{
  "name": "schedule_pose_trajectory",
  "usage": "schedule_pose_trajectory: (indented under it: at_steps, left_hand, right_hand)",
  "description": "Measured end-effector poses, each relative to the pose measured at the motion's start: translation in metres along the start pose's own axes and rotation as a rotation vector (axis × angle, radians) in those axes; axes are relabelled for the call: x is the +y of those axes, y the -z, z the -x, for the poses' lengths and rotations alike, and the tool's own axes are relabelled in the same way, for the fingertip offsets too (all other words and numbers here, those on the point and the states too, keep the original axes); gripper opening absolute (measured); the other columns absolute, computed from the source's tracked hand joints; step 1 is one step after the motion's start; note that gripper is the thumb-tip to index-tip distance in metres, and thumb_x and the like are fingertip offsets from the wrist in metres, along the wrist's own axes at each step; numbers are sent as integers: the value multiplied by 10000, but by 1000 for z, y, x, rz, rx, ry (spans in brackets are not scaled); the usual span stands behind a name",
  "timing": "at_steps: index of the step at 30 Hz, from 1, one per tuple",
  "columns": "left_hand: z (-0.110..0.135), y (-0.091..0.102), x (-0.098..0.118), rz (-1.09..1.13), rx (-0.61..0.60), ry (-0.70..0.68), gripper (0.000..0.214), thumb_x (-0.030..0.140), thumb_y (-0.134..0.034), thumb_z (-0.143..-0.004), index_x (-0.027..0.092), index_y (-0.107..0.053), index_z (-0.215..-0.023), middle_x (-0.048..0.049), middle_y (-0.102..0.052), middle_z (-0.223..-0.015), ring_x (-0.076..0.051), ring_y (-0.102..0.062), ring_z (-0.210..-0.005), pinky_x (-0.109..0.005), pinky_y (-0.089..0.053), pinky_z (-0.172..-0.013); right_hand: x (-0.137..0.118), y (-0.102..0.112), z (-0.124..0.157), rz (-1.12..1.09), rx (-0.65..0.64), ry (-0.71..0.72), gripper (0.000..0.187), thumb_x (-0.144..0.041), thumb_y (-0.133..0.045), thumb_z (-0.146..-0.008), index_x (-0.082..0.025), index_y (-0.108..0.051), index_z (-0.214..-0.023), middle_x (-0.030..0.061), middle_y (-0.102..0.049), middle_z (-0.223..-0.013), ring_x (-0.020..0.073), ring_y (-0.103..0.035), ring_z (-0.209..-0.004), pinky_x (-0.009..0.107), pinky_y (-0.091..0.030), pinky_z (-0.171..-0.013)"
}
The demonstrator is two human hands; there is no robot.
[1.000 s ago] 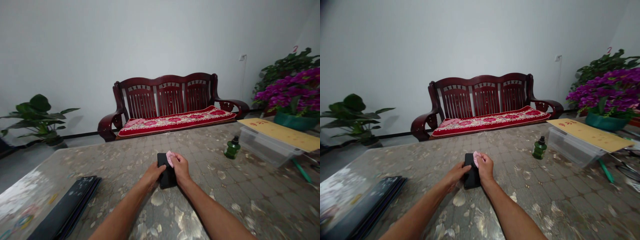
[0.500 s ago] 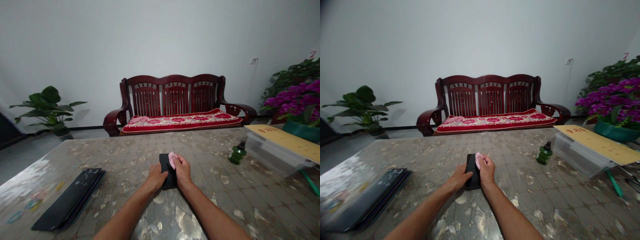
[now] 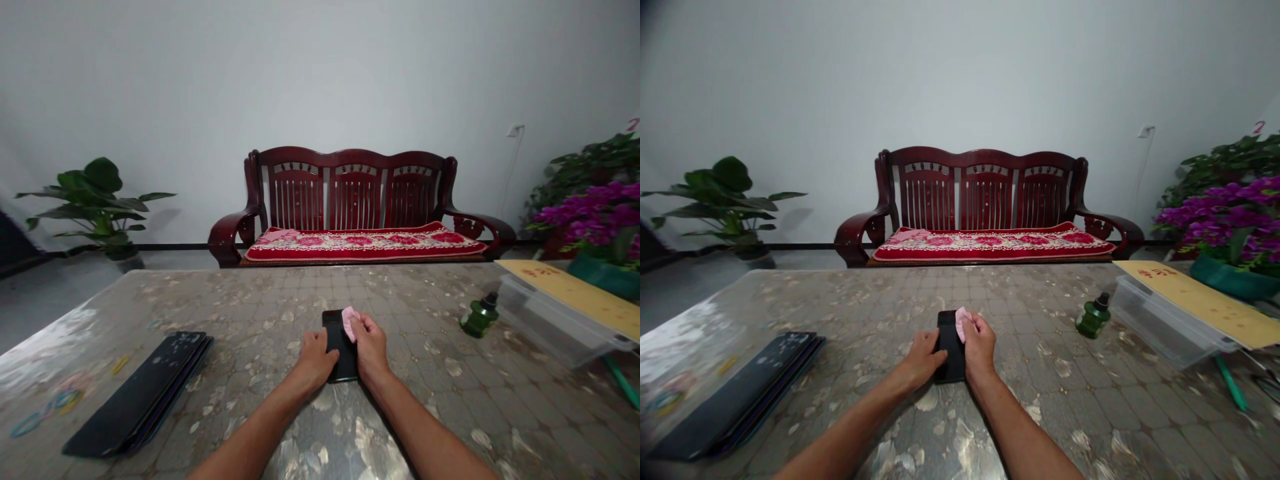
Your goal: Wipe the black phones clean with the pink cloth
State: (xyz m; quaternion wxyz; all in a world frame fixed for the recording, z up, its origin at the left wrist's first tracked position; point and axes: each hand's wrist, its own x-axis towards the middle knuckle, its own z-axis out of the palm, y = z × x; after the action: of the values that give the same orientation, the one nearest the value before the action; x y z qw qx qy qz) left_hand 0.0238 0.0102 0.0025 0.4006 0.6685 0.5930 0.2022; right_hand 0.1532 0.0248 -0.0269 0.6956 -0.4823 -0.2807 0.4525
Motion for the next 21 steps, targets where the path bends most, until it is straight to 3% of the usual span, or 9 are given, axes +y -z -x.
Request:
schedule_pose_trajectory:
  at_steps: [3, 5, 10, 15, 21]
  left_hand:
    - [11, 3, -5, -88, 14, -78, 471, 232, -598, -772, 108, -587, -1226, -154, -546, -1303, -292, -491, -1248, -388, -355, -1108]
    - [21, 4, -13, -156, 47, -203, 576, 249, -642, -759, 114, -557, -1313, -170, -519, -1380, -306, -471, -1304, -427, -339, -1140]
    - [40, 1, -36, -342, 80, -482, 627, 241, -750, -768, 187, -561, -1363, -165, -472, -1500, -345, -397, -1409, -540, -333, -1162]
    - [39, -2, -40, -517, 87, -526, 575, 242, -792, -784, 188, -605, -1326, -178, -494, -1491, -362, -452, -1382, -540, -390, -1135]
    - [36, -2, -35, -556, 65, -570, 478, 181, -737, -832, 181, -621, -1295, -161, -572, -1423, -308, -538, -1320, -459, -445, -1111]
  right_hand:
    - [-1, 4, -6, 5, -11, 11, 446, -472, -752, -632, -138, -723, -925, 44, -731, -816, 195, -644, -714, 285, -497, -676]
    - [-6, 9, -13, 117, -35, 85, 414, -490, -710, -695, -143, -724, -920, 42, -719, -798, 194, -631, -703, 285, -483, -659]
    - [-28, 14, -29, 800, -186, 489, 250, -365, -576, -871, -184, -748, -883, 58, -687, -881, 208, -623, -859, 301, -459, -789]
    - [-39, -1, -32, 1312, -359, 609, 238, -228, -511, -957, -202, -735, -878, 71, -659, -913, 203, -600, -913, 280, -437, -825]
    - [-36, -11, -30, 1574, -429, 636, 258, -170, -494, -981, -204, -748, -954, 86, -667, -988, 212, -590, -985, 272, -423, -864]
